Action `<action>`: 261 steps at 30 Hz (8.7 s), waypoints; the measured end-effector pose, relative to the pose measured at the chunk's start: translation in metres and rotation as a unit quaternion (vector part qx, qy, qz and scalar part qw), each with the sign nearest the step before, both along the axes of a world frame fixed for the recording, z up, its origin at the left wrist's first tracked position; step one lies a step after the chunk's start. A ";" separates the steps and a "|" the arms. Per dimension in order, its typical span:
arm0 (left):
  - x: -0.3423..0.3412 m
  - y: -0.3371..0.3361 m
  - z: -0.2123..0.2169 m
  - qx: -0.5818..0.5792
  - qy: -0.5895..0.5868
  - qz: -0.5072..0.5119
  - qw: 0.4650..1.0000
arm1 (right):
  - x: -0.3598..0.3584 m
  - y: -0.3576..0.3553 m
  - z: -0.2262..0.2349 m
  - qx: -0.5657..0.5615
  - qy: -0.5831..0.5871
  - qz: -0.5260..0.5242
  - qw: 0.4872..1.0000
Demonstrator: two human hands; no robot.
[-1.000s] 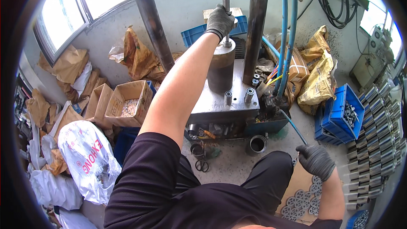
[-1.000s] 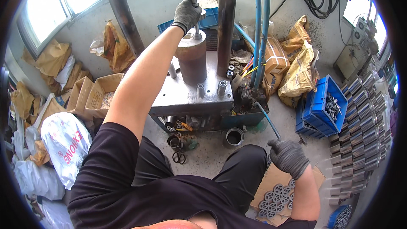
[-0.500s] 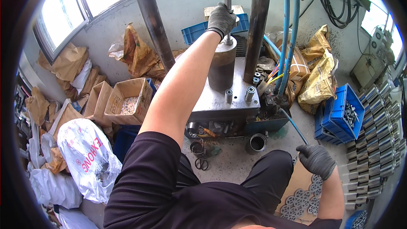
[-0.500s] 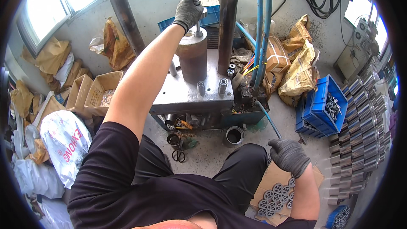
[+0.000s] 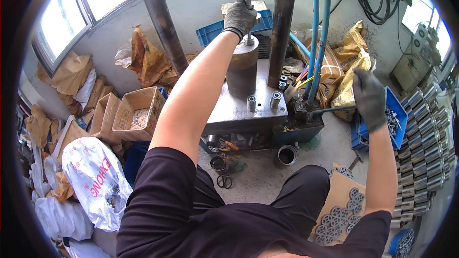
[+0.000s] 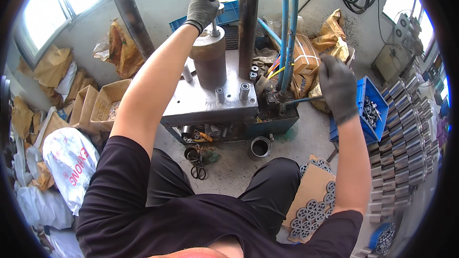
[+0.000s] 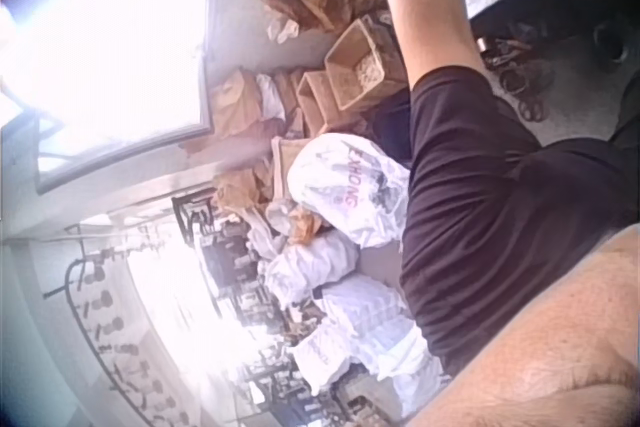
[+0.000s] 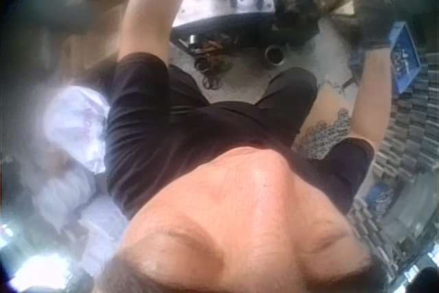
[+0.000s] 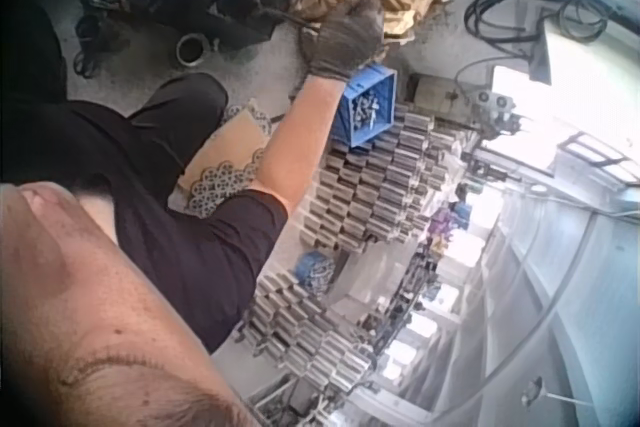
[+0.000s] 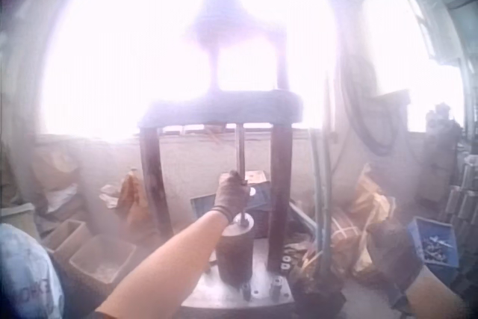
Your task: The recorder uses an industrial press and hand tools to assemble or process metal components in a workshop environment.
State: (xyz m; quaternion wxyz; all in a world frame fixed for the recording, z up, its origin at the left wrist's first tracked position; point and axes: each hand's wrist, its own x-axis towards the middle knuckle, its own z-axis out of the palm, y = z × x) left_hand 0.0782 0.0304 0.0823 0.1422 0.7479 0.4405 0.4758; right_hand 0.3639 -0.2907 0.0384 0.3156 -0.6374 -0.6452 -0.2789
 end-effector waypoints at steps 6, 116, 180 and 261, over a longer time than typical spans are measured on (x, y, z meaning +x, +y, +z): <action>-0.004 0.009 -0.010 -0.013 -0.037 -0.011 0.999 | 0.019 0.062 0.017 -0.016 -0.020 -0.047 0.999; -0.078 -0.296 -0.357 -0.233 0.328 -0.443 0.801 | -0.034 -0.767 -0.524 -0.555 0.339 -0.577 0.493; -0.458 -0.402 -0.563 -0.370 -0.013 0.312 0.875 | -0.127 0.082 -0.204 -0.282 0.119 0.227 0.924; -0.079 -0.268 -0.300 -0.182 0.215 -0.376 0.883 | 0.071 -0.439 -0.466 0.147 0.875 -0.298 0.353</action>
